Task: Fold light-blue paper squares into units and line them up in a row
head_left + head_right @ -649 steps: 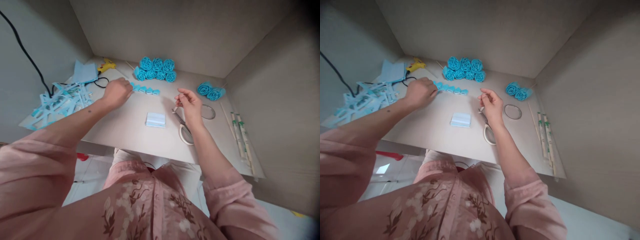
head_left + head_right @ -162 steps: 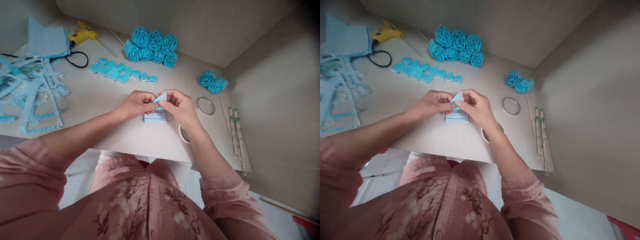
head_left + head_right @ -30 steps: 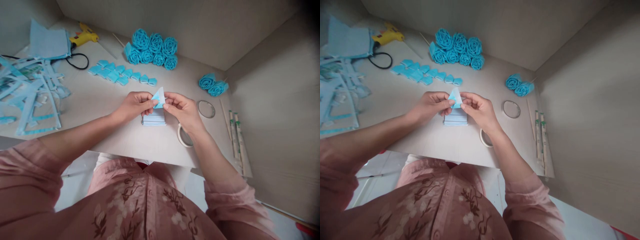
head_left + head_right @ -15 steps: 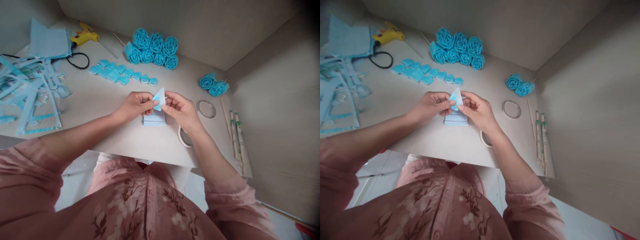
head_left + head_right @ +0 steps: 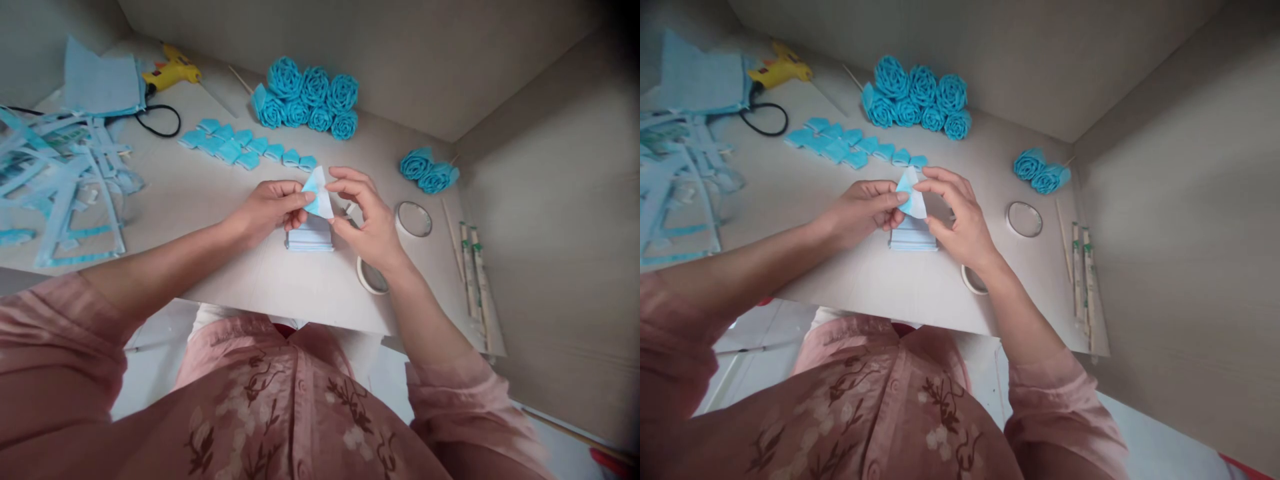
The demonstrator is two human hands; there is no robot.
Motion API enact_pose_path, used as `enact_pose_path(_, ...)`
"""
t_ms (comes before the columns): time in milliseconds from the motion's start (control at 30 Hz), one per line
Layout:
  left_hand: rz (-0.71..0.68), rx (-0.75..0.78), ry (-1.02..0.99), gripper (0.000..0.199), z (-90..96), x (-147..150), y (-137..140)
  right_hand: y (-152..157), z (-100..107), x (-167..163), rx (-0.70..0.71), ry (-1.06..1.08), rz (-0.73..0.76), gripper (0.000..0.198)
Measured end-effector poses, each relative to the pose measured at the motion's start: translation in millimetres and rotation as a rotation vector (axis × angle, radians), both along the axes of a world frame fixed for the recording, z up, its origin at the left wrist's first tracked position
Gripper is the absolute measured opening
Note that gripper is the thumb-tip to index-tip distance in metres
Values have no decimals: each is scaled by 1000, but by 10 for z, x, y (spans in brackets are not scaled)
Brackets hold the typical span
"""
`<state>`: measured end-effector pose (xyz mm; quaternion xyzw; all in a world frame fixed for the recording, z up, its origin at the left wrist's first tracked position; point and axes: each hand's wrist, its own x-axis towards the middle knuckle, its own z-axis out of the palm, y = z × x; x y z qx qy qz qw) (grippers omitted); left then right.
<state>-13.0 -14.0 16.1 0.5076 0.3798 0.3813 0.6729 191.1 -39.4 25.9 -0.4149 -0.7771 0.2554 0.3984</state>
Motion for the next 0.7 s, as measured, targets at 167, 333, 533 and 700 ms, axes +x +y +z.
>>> enact_pose_path(167, -15, 57, 42, 37, -17, 4, -9, 27, -62, -12, 55, -39, 11, 9)
enact_pose_path(333, 9, 157, 105, 41, -21, 8, -15, 47, -93, -14, 41, -6, 15, 16)
enact_pose_path(533, 22, 240, 160, 41, -4, 10, -30, 21, -121, -51, -105, 107, -14, 27)
enact_pose_path(700, 9, 243, 178, 37, -28, 16, -27, 19, -154, -89, -182, 201, -54, 27)
